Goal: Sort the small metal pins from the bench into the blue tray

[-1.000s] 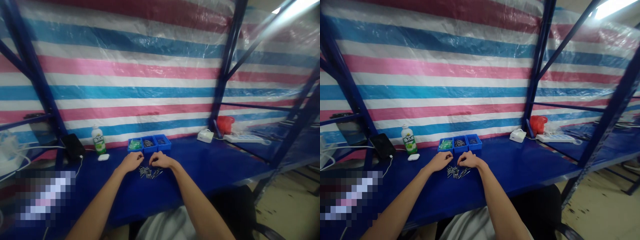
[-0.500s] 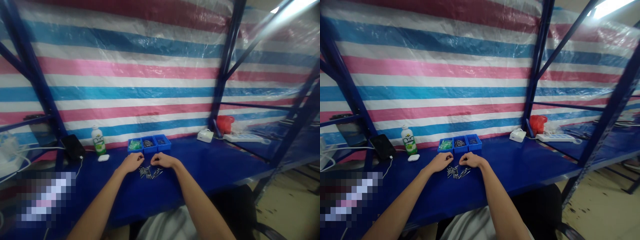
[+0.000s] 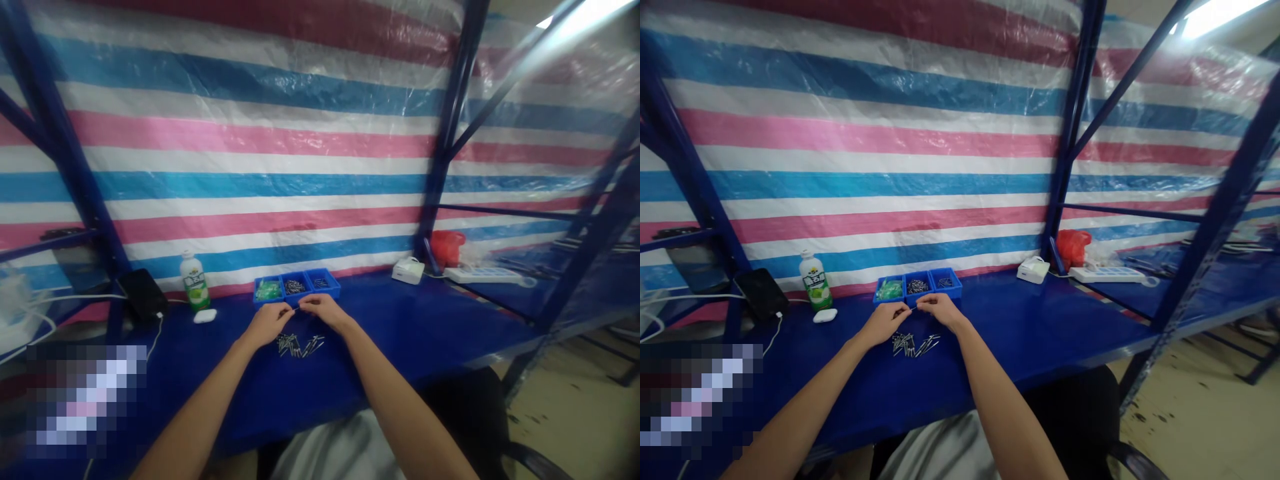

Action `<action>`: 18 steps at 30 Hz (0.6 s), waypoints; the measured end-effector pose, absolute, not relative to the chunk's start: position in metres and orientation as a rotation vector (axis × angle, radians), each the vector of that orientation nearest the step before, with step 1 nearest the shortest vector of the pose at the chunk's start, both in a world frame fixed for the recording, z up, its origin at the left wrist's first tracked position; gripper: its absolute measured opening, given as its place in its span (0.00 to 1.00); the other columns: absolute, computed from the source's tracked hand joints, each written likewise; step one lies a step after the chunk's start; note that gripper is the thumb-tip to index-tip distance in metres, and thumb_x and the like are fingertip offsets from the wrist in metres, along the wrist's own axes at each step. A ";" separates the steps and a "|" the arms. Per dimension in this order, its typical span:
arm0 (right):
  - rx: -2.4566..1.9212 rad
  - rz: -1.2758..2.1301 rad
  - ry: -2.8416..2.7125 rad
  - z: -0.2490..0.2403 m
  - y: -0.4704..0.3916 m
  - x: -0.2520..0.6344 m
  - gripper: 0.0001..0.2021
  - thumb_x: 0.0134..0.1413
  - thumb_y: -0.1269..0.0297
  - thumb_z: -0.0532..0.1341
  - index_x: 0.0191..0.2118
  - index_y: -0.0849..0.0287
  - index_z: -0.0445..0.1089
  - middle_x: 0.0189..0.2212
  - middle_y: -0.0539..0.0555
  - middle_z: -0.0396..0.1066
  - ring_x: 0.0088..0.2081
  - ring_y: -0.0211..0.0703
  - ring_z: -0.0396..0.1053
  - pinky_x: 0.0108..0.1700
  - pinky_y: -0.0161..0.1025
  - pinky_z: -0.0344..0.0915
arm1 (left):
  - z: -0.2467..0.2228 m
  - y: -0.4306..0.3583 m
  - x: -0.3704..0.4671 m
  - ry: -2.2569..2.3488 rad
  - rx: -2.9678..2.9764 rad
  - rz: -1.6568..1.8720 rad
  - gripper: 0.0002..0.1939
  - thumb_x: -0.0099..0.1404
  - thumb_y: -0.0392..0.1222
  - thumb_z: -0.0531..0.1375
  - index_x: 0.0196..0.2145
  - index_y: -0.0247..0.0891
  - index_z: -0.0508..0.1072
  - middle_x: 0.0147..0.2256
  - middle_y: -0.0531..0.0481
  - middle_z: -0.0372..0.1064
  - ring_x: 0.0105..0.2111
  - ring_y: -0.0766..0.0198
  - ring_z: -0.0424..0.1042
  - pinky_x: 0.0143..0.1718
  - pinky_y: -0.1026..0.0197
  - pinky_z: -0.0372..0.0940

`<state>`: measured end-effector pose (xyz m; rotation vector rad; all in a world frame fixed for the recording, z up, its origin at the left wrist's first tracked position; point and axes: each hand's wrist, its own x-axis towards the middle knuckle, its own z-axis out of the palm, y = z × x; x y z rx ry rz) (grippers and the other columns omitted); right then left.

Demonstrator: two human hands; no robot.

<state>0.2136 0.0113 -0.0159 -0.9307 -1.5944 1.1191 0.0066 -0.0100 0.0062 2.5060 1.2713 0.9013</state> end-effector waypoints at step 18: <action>-0.960 1.327 -1.217 -0.012 0.015 0.213 0.13 0.48 0.54 0.64 0.29 0.61 0.70 0.21 0.48 0.66 0.19 0.32 0.59 0.20 0.31 0.50 | 0.006 -0.006 0.003 1.539 2.374 1.074 0.19 0.68 0.51 0.51 0.27 0.39 0.73 0.23 0.53 0.68 0.24 0.65 0.64 0.27 0.64 0.52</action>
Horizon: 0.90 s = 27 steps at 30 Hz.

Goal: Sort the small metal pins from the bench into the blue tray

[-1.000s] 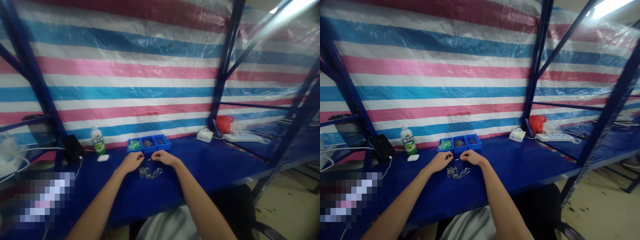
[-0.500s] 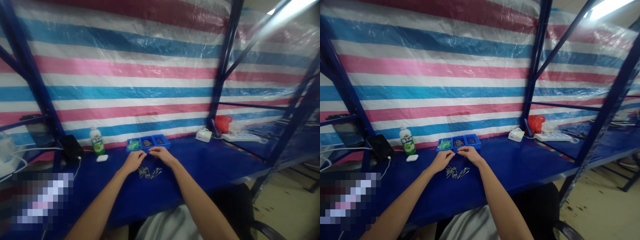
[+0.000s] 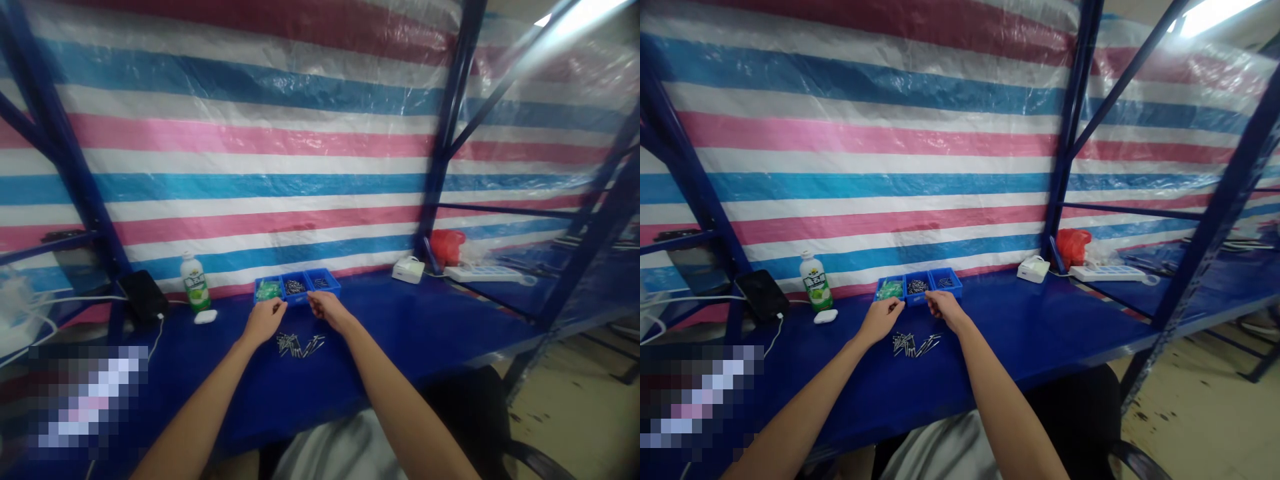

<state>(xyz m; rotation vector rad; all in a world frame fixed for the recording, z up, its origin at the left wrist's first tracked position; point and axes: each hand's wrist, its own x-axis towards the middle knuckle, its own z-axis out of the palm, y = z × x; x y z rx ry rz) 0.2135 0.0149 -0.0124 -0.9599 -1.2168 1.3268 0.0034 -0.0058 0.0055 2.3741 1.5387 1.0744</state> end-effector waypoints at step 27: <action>-0.934 0.948 -2.036 -0.020 0.004 0.204 0.10 0.49 0.60 0.64 0.34 0.57 0.80 0.32 0.52 0.78 0.35 0.45 0.72 0.41 0.39 0.65 | -0.001 -0.001 -0.009 1.541 2.475 0.566 0.10 0.65 0.44 0.55 0.39 0.45 0.76 0.36 0.48 0.75 0.34 0.59 0.73 0.30 0.64 0.56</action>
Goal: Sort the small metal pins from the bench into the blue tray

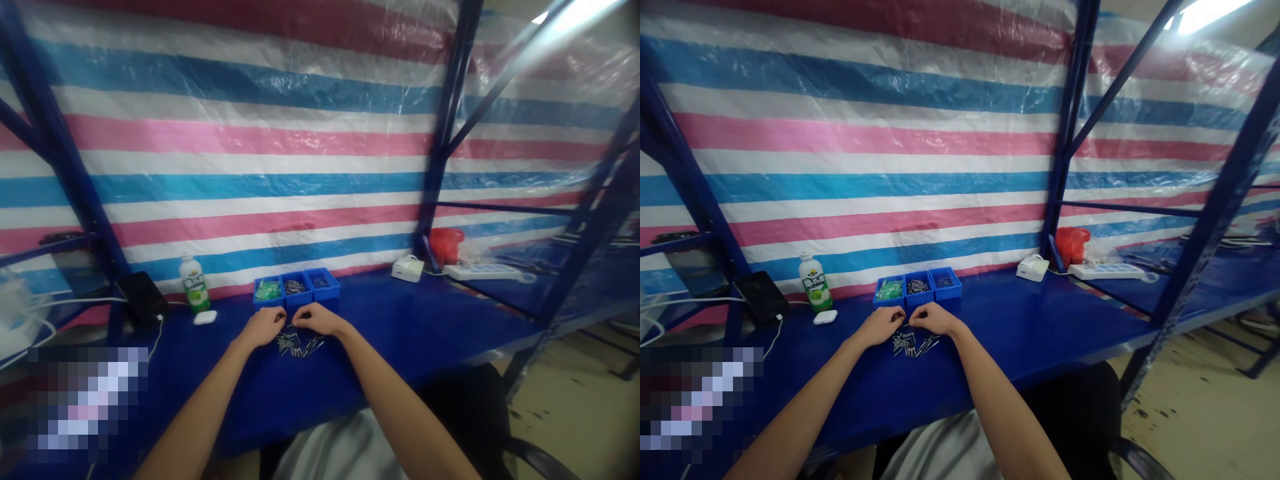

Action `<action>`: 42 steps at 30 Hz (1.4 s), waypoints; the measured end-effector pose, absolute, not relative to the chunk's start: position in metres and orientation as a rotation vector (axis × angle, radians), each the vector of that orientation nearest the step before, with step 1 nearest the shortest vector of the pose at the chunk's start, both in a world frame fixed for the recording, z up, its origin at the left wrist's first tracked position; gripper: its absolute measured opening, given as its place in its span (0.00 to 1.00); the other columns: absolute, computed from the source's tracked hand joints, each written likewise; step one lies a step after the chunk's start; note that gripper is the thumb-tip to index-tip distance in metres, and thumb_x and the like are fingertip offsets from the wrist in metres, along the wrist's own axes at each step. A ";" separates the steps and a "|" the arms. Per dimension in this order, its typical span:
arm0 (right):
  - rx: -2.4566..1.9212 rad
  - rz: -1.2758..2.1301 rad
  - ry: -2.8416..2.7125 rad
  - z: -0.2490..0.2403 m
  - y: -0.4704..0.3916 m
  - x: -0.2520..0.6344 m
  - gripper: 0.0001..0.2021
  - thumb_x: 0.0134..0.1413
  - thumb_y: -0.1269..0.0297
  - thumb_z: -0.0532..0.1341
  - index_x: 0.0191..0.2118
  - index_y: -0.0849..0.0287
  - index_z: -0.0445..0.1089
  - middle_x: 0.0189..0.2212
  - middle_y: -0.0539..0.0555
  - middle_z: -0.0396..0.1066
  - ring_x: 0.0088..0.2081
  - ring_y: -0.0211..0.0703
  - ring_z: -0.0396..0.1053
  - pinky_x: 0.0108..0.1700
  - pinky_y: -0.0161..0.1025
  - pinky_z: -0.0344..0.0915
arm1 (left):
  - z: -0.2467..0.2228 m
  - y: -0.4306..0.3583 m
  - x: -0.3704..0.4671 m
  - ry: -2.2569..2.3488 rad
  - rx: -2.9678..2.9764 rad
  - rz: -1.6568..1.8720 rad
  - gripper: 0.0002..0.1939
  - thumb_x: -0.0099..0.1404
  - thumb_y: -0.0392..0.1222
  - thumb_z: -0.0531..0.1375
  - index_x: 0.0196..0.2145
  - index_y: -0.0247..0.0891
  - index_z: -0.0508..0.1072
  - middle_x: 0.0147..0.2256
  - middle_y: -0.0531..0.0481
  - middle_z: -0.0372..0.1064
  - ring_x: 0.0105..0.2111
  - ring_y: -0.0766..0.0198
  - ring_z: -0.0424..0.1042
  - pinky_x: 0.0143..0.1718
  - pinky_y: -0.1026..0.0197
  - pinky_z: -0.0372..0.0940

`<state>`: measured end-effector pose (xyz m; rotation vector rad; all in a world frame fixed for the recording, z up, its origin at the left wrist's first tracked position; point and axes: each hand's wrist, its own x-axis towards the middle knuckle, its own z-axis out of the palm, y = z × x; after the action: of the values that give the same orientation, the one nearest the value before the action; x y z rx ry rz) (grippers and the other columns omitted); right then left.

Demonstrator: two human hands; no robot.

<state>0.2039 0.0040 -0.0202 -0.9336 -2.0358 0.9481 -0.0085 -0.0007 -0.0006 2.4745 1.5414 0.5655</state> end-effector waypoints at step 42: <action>-1.071 0.957 -0.926 0.005 0.006 0.211 0.16 0.50 0.52 0.62 0.40 0.60 0.69 0.23 0.51 0.71 0.17 0.35 0.62 0.18 0.33 0.53 | -0.001 -0.004 -0.005 1.547 2.469 0.538 0.11 0.62 0.44 0.57 0.40 0.45 0.76 0.34 0.50 0.74 0.34 0.59 0.72 0.30 0.63 0.57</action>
<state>0.2113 0.0064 0.0047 -1.0708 -0.9256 0.9572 -0.0054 -0.0037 -0.0010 2.4694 1.5474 0.5380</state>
